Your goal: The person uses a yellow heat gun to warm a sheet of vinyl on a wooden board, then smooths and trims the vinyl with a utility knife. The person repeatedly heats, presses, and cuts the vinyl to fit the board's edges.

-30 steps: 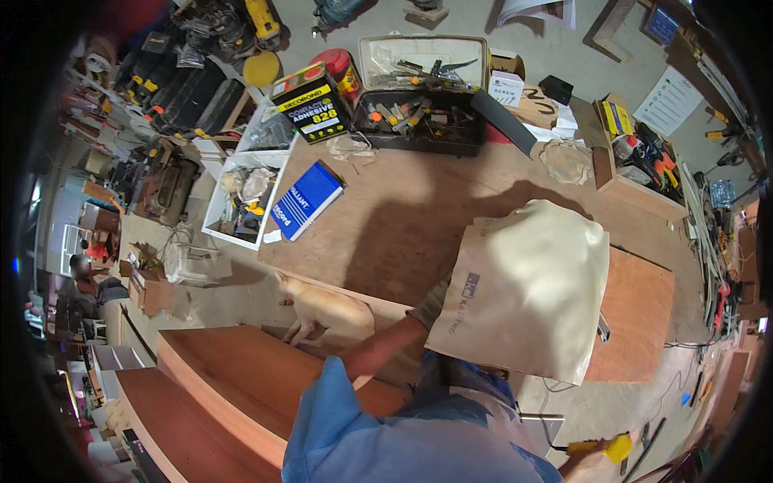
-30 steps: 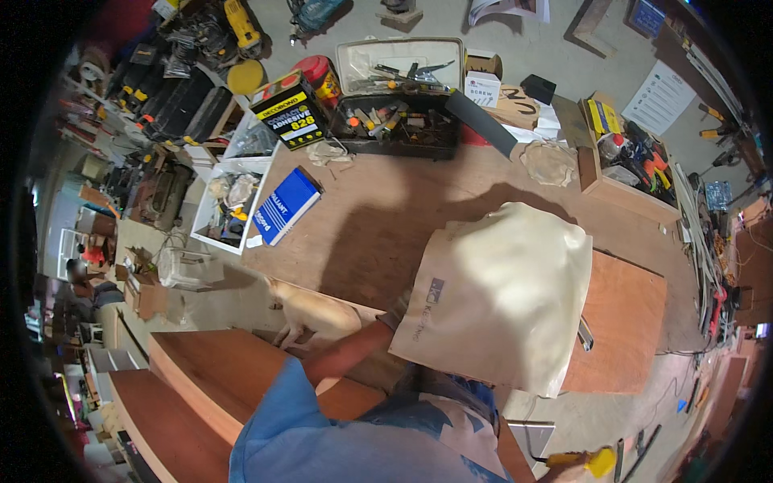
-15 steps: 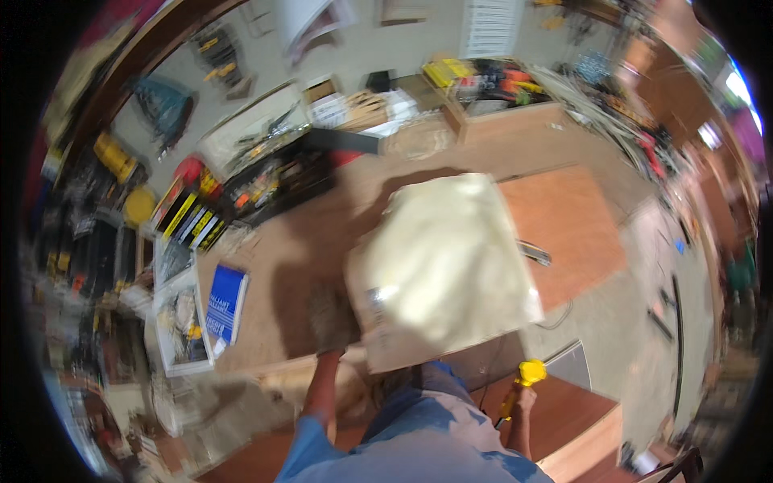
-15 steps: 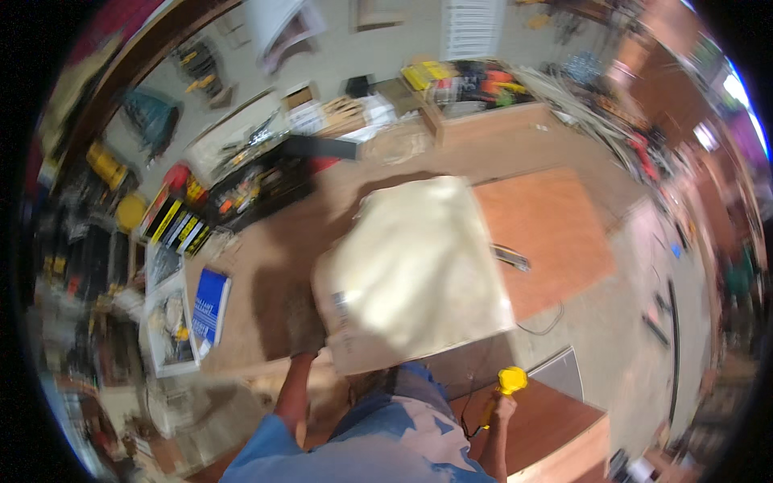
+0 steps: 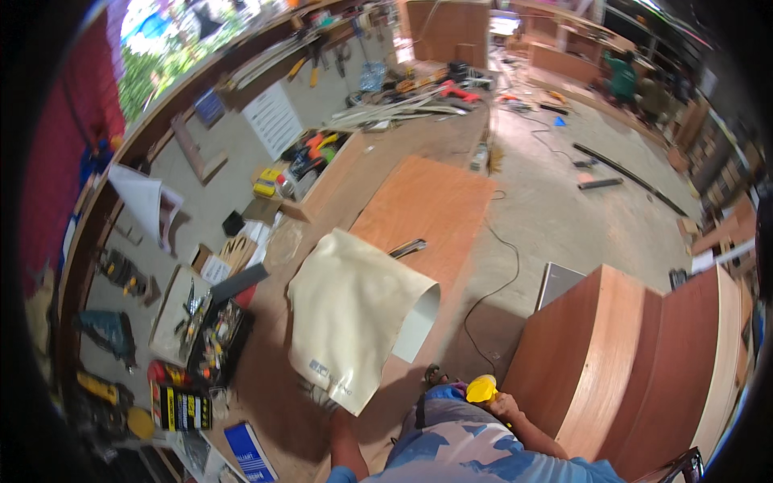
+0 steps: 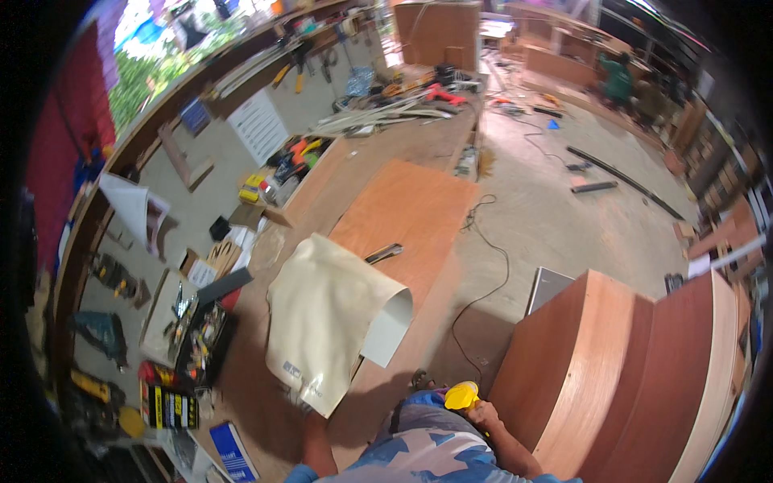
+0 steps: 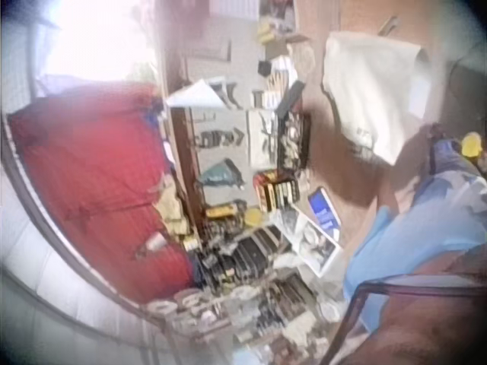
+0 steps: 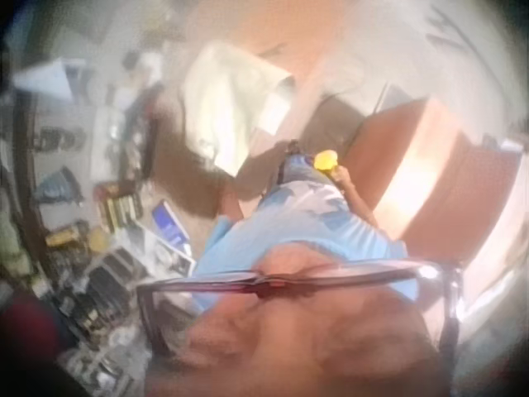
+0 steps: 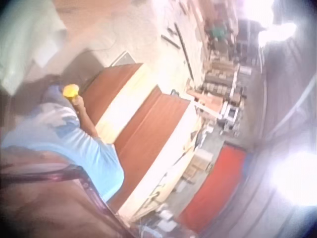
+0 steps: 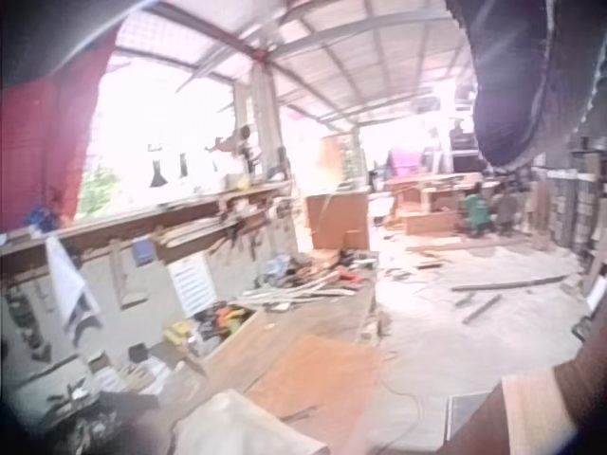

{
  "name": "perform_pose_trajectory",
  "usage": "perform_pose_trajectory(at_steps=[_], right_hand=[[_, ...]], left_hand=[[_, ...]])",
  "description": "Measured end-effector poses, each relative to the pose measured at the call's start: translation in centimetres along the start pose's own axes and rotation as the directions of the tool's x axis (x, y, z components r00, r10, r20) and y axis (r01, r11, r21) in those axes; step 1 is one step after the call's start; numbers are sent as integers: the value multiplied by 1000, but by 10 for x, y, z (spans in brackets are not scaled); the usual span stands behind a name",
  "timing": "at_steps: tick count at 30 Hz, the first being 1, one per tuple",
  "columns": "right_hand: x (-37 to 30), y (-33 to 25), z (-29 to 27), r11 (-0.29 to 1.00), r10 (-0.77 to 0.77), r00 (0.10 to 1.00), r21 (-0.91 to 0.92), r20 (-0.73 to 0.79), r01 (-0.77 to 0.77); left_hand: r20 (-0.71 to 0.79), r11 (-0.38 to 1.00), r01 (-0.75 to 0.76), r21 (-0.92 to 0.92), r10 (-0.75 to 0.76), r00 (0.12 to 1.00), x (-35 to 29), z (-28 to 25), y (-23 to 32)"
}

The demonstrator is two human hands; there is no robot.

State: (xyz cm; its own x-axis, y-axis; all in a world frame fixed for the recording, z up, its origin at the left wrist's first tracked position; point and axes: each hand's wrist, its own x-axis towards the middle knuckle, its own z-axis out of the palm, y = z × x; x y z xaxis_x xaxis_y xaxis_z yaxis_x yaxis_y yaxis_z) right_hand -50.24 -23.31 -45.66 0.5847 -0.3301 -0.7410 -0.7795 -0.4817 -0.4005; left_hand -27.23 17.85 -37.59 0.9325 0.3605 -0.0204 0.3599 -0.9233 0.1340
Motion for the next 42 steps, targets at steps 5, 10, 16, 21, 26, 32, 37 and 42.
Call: perform_pose_trajectory(at_steps=[5,10,16,21,26,32,37,42], right_hand=[[17,47,37,997,80,995,22,-56,-79],[29,81,69,994,12,1000,-106,-11,-13],[25,115,113,937,-96,995,-340,-18,84],[-4,115,130,985,172,984,4,-35,-172],[2,136,146,980,114,981,-146,-155,-137],[0,92,121,994,109,975,12,-196,-108],[15,144,82,940,-248,786,56,-567,337],[-110,-75,-8,572,87,931,783,-353,244]], left_hand=[[4,996,-76,-38,76,997,9,3,12],[17,995,-88,-56,89,996,14,-9,10],[-24,990,-101,-96,99,995,8,-16,39],[-100,974,-158,-160,143,985,17,-13,23],[-449,829,-399,-391,207,869,50,-32,10],[-523,740,-648,-179,486,700,103,-127,28],[-495,292,-946,-142,807,323,166,-219,70],[-455,46,-998,48,890,19,205,-310,140]])
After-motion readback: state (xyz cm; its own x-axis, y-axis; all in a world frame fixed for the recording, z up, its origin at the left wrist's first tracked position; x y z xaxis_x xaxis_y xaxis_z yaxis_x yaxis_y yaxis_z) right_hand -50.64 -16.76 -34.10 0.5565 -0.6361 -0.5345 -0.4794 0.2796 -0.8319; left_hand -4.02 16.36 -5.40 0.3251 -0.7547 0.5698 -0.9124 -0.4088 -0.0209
